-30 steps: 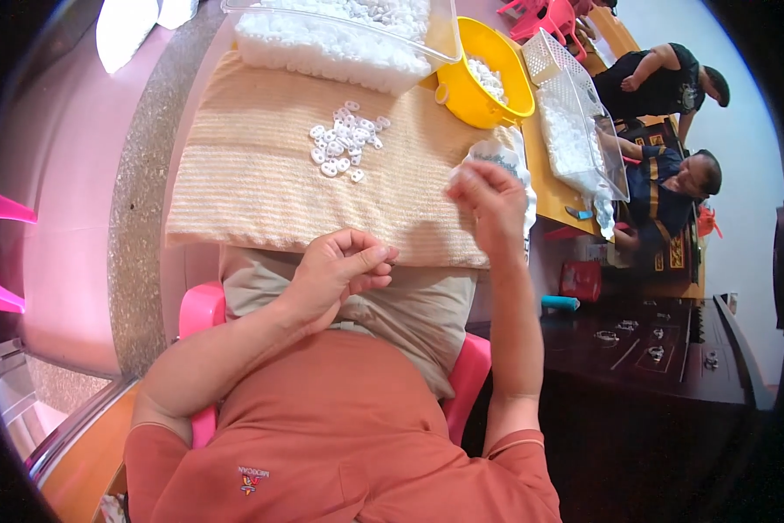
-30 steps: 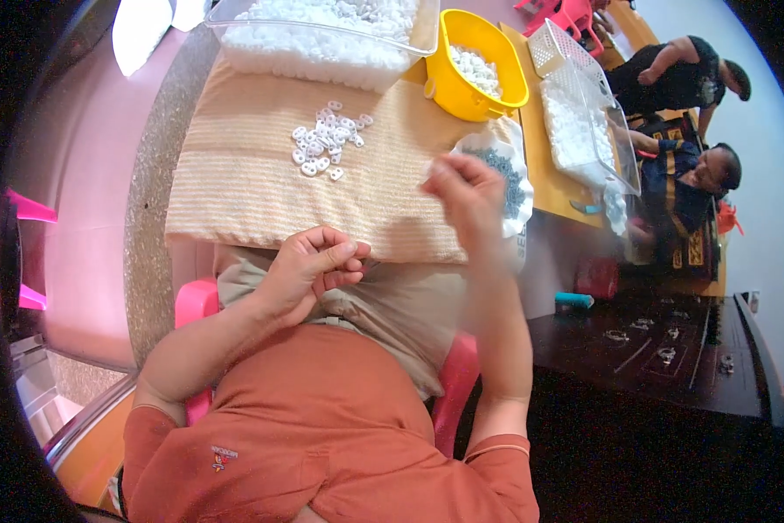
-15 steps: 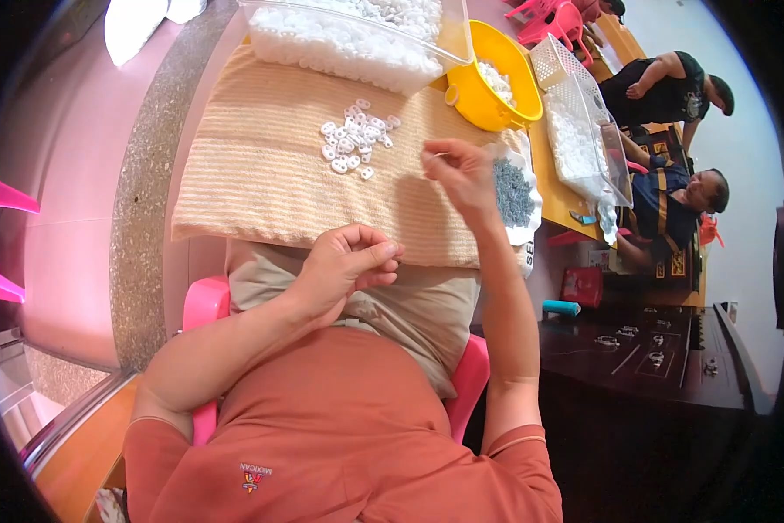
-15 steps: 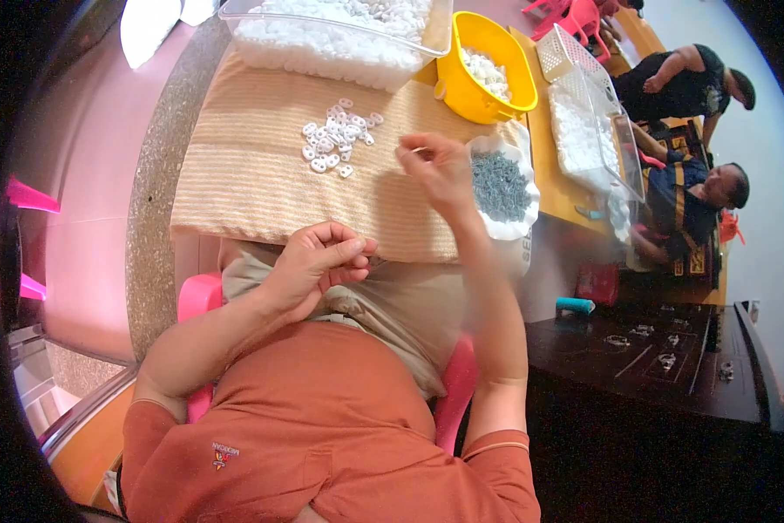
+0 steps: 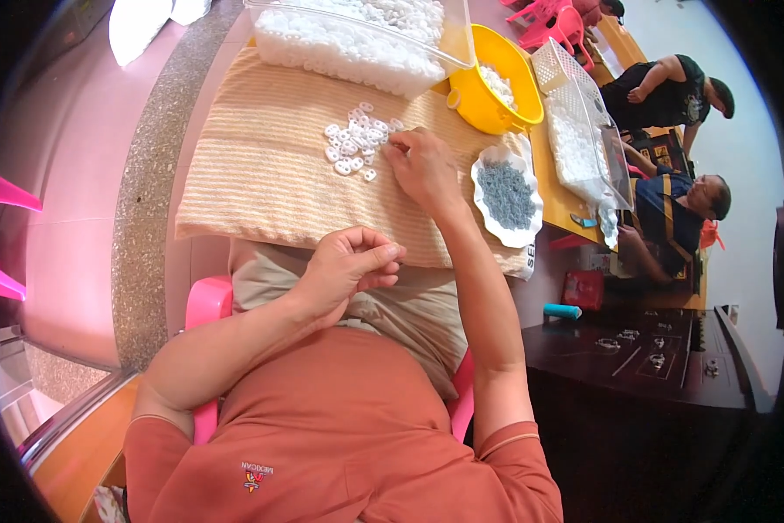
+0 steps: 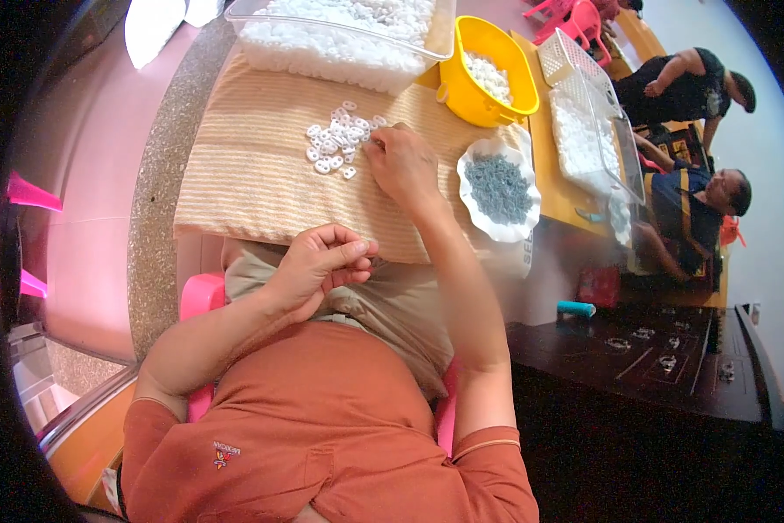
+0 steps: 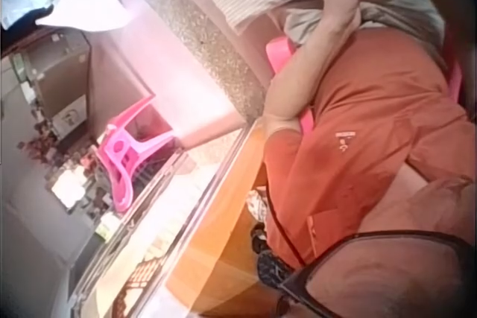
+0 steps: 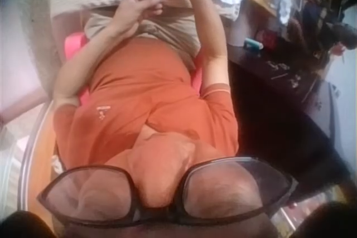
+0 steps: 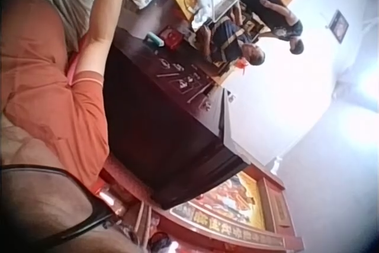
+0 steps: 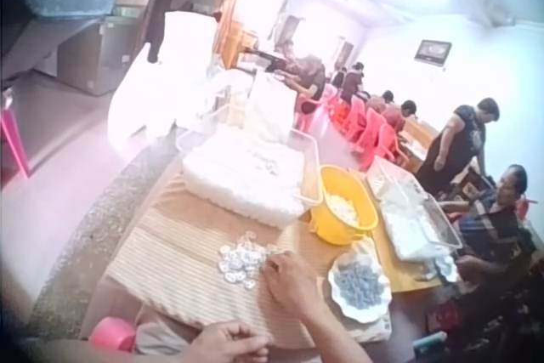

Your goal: The person is manually assembling small white circular plastic parts at a workbench.

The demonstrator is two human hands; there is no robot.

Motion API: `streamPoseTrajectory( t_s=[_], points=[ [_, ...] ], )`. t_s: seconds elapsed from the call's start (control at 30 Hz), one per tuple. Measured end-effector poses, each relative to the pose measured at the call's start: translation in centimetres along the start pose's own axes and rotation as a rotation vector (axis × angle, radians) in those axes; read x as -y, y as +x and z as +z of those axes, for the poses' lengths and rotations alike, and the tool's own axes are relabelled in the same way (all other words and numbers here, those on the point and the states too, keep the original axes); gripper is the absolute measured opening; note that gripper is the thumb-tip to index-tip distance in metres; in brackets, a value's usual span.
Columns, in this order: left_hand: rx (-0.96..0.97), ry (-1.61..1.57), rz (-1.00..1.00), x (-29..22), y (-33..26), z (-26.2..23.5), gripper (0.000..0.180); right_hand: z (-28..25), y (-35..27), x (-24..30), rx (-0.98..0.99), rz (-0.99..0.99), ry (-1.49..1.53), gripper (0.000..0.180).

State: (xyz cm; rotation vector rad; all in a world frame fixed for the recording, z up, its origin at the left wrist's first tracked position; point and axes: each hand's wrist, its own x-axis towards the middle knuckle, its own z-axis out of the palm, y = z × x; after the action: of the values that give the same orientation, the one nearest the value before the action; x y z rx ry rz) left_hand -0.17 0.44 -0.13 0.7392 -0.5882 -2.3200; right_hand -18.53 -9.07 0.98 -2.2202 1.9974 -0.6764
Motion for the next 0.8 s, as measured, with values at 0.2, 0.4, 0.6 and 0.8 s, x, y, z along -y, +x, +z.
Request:
streamPoseTrajectory(
  t_s=[0.2,0.4,0.6,0.8],
  points=[
    [0.001,0.018,0.003,0.0,0.1,-0.2,0.009,0.7,0.2,-0.6,-0.038,-0.096,-0.016,0.014],
    [-0.004,0.019,0.002,0.1,0.1,-0.2,0.009,0.5,-0.9,-0.6,-0.127,-0.135,0.078,0.012],
    [-0.033,-0.032,0.052,-0.3,0.2,-0.3,0.009,-2.4,-4.8,1.3,0.124,0.103,0.494,0.013],
    [-0.095,-0.103,0.082,-0.7,0.1,0.1,0.016,-4.7,-9.0,3.6,0.303,0.264,1.046,0.010]
  ],
)
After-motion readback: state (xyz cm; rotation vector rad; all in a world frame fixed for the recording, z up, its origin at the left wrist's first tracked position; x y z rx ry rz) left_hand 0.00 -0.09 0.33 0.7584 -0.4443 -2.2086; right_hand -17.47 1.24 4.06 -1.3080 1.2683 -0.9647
